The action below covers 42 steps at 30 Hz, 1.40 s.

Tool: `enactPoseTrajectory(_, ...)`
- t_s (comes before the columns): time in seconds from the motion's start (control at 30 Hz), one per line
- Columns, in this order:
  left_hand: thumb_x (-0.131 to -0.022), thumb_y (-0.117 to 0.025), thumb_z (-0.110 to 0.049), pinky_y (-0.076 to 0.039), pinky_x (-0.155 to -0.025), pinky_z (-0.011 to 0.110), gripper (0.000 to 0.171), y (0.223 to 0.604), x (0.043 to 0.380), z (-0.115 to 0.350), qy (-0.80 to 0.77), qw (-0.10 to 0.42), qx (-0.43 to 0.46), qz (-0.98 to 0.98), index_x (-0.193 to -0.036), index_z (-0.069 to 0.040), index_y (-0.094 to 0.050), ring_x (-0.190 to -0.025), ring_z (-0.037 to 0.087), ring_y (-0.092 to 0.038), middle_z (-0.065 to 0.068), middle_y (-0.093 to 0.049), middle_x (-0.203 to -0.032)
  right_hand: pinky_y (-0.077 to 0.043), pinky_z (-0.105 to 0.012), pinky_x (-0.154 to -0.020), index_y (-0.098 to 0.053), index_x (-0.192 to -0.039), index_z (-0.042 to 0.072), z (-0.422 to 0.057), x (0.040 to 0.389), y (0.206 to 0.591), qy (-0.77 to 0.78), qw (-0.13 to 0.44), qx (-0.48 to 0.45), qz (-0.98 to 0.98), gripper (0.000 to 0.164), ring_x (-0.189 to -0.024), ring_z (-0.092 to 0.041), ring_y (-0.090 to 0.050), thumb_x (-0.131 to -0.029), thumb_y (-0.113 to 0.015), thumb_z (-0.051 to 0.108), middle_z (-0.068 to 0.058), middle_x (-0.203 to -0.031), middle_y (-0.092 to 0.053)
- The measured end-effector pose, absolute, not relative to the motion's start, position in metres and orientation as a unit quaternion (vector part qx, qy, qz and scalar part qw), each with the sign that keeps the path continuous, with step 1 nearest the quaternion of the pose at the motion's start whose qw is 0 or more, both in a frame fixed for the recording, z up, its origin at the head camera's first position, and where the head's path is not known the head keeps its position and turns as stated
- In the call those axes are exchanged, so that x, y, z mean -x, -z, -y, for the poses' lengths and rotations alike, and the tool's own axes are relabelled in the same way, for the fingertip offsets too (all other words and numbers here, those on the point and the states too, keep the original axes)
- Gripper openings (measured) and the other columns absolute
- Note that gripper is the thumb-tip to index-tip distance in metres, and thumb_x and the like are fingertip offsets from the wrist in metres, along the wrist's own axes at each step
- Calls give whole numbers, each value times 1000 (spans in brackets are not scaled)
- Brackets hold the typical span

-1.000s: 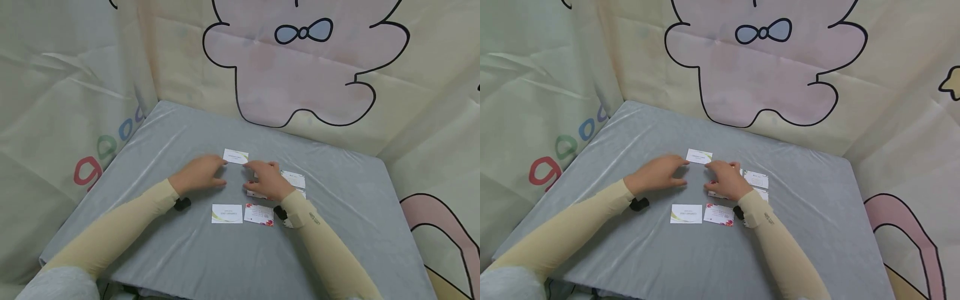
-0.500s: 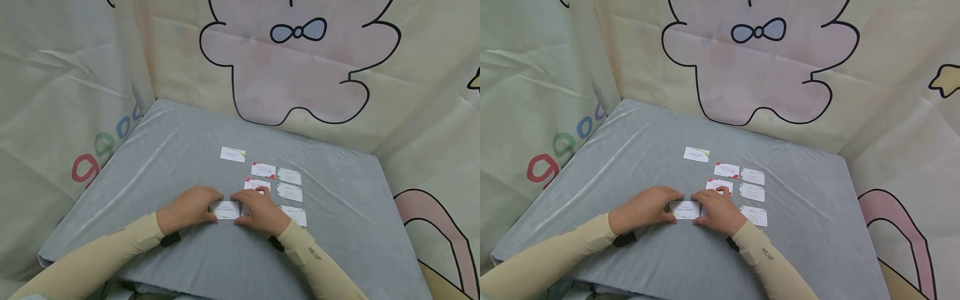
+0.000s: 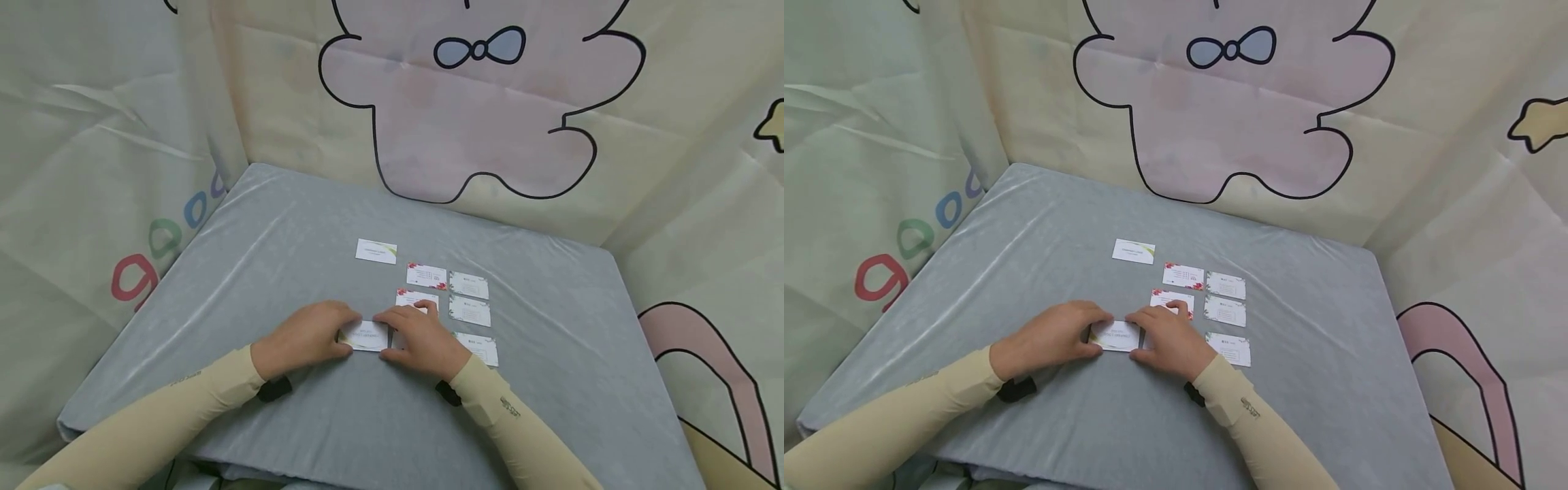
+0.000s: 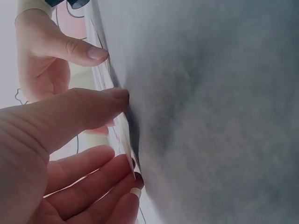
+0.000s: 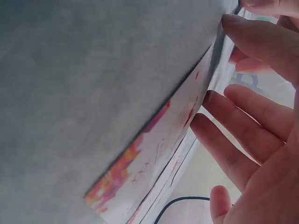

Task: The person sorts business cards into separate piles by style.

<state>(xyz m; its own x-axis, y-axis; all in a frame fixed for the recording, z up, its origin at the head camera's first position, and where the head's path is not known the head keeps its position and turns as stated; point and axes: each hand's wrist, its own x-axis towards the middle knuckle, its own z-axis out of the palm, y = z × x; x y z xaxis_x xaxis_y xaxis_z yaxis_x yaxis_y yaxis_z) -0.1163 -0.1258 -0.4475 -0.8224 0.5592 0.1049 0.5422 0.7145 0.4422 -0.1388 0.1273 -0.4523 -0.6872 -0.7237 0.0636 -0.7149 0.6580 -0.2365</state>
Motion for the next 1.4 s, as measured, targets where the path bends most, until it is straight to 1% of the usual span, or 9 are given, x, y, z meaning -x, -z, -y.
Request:
enactPoseTrajectory(0.2, -76, -81, -17, -46, -68, 24, 40, 446, 127, 127, -229, 7, -290, -929, -115, -12, -71, -77, 7, -52, -4, -64, -92, -30, -54, -105, -62, -133, 19, -124, 149, 448, 123, 19, 390, -913, 54, -108, -10, -60, -85, -79, 35, 4, -121, -68)
enactPoseTrajectory(0.4, -77, -80, -20, -51, -75, 30, 47, 443, 150, 126, -219, 7, -268, -938, -121, -11, -70, -89, 11, -59, 0, -69, -108, -31, -54, -107, -60, -137, 19, -121, 171, 449, 125, 18, 372, -920, 56, -120, -11, -60, -86, -78, 34, 3, -128, -67)
enactPoseTrajectory(0.57, -78, -79, -20, -54, -78, 35, 50, 444, 176, 127, -210, 16, -254, -944, -125, -9, -69, -95, 15, -63, 3, -70, -115, -29, -52, -107, -59, -139, 19, -116, 196, 453, 158, 30, 348, -924, 56, -122, -12, -60, -88, -76, 32, 3, -132, -66)
enactPoseTrajectory(0.7, -80, -80, -22, -54, -90, 40, 52, 444, 204, 127, -199, 19, -245, -949, -129, -10, -67, -110, 20, -63, 5, -68, -125, -29, -48, -105, -59, -141, 21, -113, 220, 456, 177, 31, 316, -932, 56, -127, -13, -59, -89, -76, 33, 2, -137, -64)
enactPoseTrajectory(0.83, -81, -79, -23, -51, -100, 42, 54, 442, 233, 127, -199, 29, -236, -951, -132, -10, -65, -120, 22, -61, 6, -66, -130, -27, -51, -109, -56, -143, 20, -111, 244, 455, 191, 41, 295, -935, 58, -134, -18, -55, -91, -75, 34, -1, -143, -60)
enactPoseTrajectory(1.0, -84, -77, -22, -49, -102, 40, 53, 444, 263, 126, -211, 37, -238, -947, -134, -10, -64, -117, 21, -60, 6, -65, -130, -20, -57, -115, -53, -146, 19, -111, 269, 452, 211, 51, 260, -941, 60, -139, -23, -50, -91, -75, 32, -1, -147, -57)
enactPoseTrajectory(1.2, -86, -76, -23, -48, -102, 39, 53, 450, 286, 122, -222, 41, -243, -944, -135, -9, -63, -116, 20, -59, 6, -65, -131, -19, -61, -116, -53, -145, 19, -112, 286, 453, 218, 52, 232, -947, 61, -140, -24, -49, -89, -77, 30, -2, -145, -59)
enactPoseTrajectory(1.27, -85, -76, -24, -47, -104, 39, 53, 451, 290, 122, -224, 42, -241, -943, -135, -9, -63, -119, 21, -59, 7, -65, -132, -21, -59, -118, -54, -145, 19, -111, 289, 454, 223, 56, 227, -946, 62, -141, -24, -48, -89, -77, 29, -3, -146, -58)
enactPoseTrajectory(1.4, -86, -76, -24, -46, -107, 39, 53, 452, 294, 121, -221, 45, -244, -943, -135, -9, -63, -122, 23, -58, 8, -64, -133, -31, -49, -120, -54, -145, 19, -110, 292, 455, 234, 67, 220, -945, 62, -142, -23, -46, -89, -78, 28, -2, -145, -58)
